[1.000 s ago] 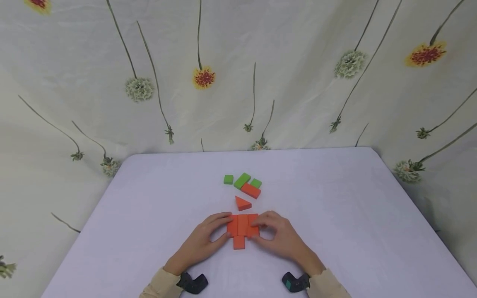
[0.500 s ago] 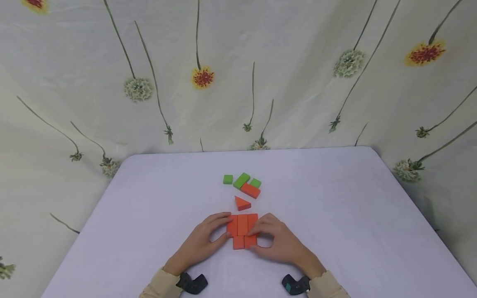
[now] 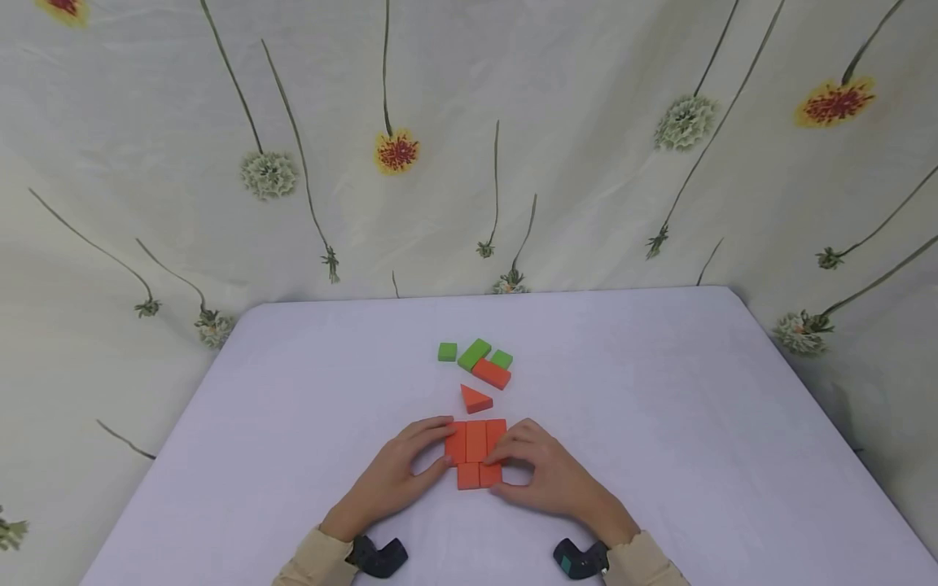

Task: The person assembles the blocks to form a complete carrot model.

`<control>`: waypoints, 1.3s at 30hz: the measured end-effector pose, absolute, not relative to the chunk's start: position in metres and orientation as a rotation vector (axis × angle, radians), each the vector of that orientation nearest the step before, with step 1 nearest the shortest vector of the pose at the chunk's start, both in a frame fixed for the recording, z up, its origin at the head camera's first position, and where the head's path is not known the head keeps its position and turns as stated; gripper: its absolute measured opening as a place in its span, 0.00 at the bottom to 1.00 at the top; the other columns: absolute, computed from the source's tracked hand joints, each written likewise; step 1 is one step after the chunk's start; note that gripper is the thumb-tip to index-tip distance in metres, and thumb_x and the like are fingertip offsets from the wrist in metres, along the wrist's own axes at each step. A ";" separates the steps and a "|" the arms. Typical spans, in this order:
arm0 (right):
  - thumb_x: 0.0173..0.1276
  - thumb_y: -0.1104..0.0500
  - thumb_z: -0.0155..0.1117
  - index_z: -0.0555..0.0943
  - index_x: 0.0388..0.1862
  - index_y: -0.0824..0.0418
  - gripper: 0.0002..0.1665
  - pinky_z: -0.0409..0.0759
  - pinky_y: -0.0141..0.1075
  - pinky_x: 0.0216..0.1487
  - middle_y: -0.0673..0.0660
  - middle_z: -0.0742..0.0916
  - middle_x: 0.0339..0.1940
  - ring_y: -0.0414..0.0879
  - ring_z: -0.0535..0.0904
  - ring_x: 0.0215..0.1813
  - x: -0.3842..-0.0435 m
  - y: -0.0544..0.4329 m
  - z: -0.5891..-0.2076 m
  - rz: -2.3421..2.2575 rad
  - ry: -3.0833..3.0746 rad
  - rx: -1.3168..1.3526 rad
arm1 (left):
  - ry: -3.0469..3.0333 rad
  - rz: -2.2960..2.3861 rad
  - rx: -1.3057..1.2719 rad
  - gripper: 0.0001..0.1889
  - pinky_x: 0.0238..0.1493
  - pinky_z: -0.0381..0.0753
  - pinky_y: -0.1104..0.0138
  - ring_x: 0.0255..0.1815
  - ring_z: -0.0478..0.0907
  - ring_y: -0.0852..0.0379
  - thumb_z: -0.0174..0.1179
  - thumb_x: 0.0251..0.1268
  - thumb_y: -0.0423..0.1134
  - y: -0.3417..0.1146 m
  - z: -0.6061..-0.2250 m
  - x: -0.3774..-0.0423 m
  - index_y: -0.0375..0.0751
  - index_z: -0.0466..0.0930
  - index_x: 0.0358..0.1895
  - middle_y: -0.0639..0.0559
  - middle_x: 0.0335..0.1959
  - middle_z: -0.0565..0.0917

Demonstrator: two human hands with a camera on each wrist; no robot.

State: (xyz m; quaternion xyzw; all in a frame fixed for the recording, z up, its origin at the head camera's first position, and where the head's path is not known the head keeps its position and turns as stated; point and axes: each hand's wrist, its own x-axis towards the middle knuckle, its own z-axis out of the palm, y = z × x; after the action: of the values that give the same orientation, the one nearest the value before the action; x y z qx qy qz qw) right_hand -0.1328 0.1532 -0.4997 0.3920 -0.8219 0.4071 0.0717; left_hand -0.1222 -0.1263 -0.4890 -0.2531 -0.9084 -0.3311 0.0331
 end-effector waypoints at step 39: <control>0.65 0.66 0.74 0.87 0.52 0.52 0.18 0.83 0.31 0.46 0.44 0.89 0.45 0.40 0.79 0.46 -0.140 0.146 -0.488 1.252 -2.371 0.966 | -2.797 -1.044 -0.771 0.24 0.73 0.75 0.58 0.74 0.71 0.55 0.67 0.71 0.45 -0.127 -0.488 -0.122 0.45 0.80 0.67 0.55 0.72 0.76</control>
State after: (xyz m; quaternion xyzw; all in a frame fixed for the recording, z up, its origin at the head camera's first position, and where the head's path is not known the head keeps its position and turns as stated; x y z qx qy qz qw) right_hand -0.1402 0.1461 -0.4881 0.3355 -0.8232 0.4345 0.1451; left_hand -0.1215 -0.1269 -0.4880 -0.2501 -0.9067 -0.3385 0.0288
